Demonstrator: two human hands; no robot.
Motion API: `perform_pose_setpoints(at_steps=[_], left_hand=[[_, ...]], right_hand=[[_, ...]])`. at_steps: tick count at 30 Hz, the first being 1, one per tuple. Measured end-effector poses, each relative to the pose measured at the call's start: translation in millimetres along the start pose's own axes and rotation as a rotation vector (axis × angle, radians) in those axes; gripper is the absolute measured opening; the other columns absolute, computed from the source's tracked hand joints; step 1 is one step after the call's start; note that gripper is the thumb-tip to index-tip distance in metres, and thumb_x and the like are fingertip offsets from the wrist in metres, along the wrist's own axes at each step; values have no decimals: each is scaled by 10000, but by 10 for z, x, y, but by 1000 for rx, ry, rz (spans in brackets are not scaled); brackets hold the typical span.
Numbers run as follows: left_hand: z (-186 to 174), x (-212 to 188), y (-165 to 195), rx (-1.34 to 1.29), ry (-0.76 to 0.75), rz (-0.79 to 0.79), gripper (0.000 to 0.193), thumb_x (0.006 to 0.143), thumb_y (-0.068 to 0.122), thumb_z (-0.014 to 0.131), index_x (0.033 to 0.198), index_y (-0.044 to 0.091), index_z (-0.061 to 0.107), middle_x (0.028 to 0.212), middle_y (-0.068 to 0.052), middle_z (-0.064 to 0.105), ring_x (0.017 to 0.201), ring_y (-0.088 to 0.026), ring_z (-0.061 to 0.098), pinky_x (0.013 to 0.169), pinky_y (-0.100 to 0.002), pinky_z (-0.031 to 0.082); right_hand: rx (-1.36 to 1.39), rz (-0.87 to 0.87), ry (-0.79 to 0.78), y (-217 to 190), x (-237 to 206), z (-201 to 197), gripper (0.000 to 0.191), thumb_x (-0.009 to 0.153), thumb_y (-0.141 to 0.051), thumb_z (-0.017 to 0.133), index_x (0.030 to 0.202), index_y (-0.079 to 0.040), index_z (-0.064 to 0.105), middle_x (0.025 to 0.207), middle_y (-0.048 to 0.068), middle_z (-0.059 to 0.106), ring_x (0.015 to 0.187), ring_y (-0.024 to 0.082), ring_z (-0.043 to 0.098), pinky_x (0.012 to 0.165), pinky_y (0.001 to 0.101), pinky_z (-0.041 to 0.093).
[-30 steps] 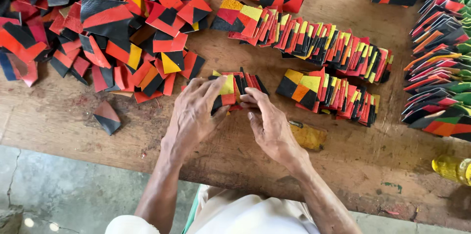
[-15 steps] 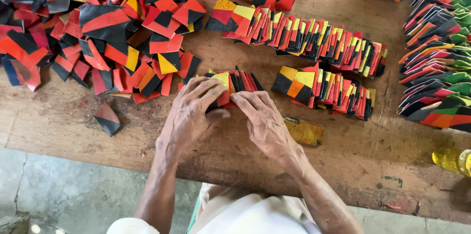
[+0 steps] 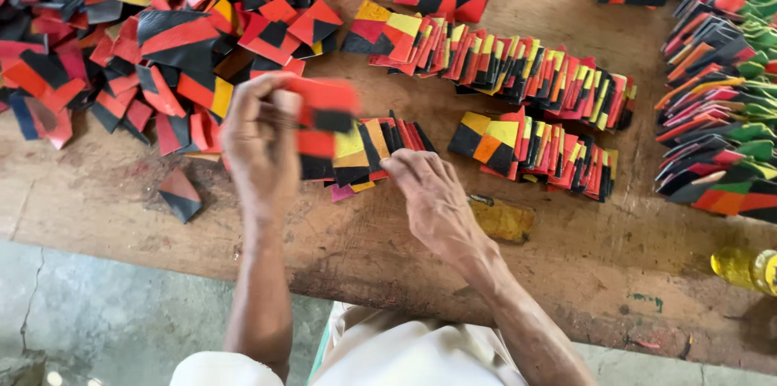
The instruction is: The person sorts colorful cut leather pieces spread across a workbench and stacks matching pieces into piles by hand, working through the pile one piece at a time. They briefly handle a bottle and a small jar on the table before returning to stacking the pieces.
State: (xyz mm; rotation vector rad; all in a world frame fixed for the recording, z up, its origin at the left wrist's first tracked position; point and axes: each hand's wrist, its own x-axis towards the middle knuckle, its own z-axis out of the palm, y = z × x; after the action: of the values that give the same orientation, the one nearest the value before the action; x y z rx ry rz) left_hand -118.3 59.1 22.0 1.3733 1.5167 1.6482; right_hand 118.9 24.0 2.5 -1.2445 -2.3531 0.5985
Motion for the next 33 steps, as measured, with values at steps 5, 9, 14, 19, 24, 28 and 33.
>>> perform_pose_setpoints(at_steps=[5,9,14,19,24,28,33], left_hand=[[386,-330,182,-246,-235,-31,111,1040,79,723,1093,52,629,943,24,643,822,-51,620,736,-211,518],[667,-637,400,-231,-446,-269,325,882,103,831,1151,42,659,962,0,652,880,-75,604,773,-228,518],[880,-759,553,-377,-688,-29,426,857,134,855,1218,38,650,1383,-107,520,1258,-195,598,1056,-321,529],[966,-778,708,-281,-860,-63,526,857,135,864,1342,60,674,1385,-106,536,1326,-229,575,1142,-365,487],[1014,-766,813,-397,-1037,-302,482,843,119,838,1274,81,625,1332,-69,533,1278,-180,570,1097,-349,493],[1092,-864,717,-624,-1073,-688,453,746,15,854,1088,93,568,1206,-8,536,1157,-110,584,954,-309,550],[1095,-1106,556,-502,-1083,-796,442,727,-100,871,1004,54,564,948,18,581,906,-93,600,783,-275,547]], right_hand=[[177,152,139,146,-268,-65,320,1018,-16,610,1331,-62,569,1289,116,624,1236,301,602,1104,389,466],[1189,342,168,218,-555,-164,500,1054,-168,620,1508,-26,463,1404,49,580,1345,160,523,1136,321,427],[1378,258,121,356,-862,-373,830,959,-347,690,1641,-43,329,1536,26,501,1385,127,486,1134,316,441],[1360,375,126,551,-1048,-415,673,959,-159,732,1537,-35,411,1439,40,546,1318,144,535,1090,320,479],[1355,489,149,635,-1169,-463,564,896,-75,781,1387,-21,507,1312,41,590,1226,116,565,1040,290,485],[1226,567,57,625,-1292,-663,538,737,-56,879,1195,-13,600,1105,7,649,1046,94,625,921,274,533],[1000,428,-55,625,-1372,-794,324,701,-59,926,963,-27,738,897,-2,654,820,101,601,707,265,504]])
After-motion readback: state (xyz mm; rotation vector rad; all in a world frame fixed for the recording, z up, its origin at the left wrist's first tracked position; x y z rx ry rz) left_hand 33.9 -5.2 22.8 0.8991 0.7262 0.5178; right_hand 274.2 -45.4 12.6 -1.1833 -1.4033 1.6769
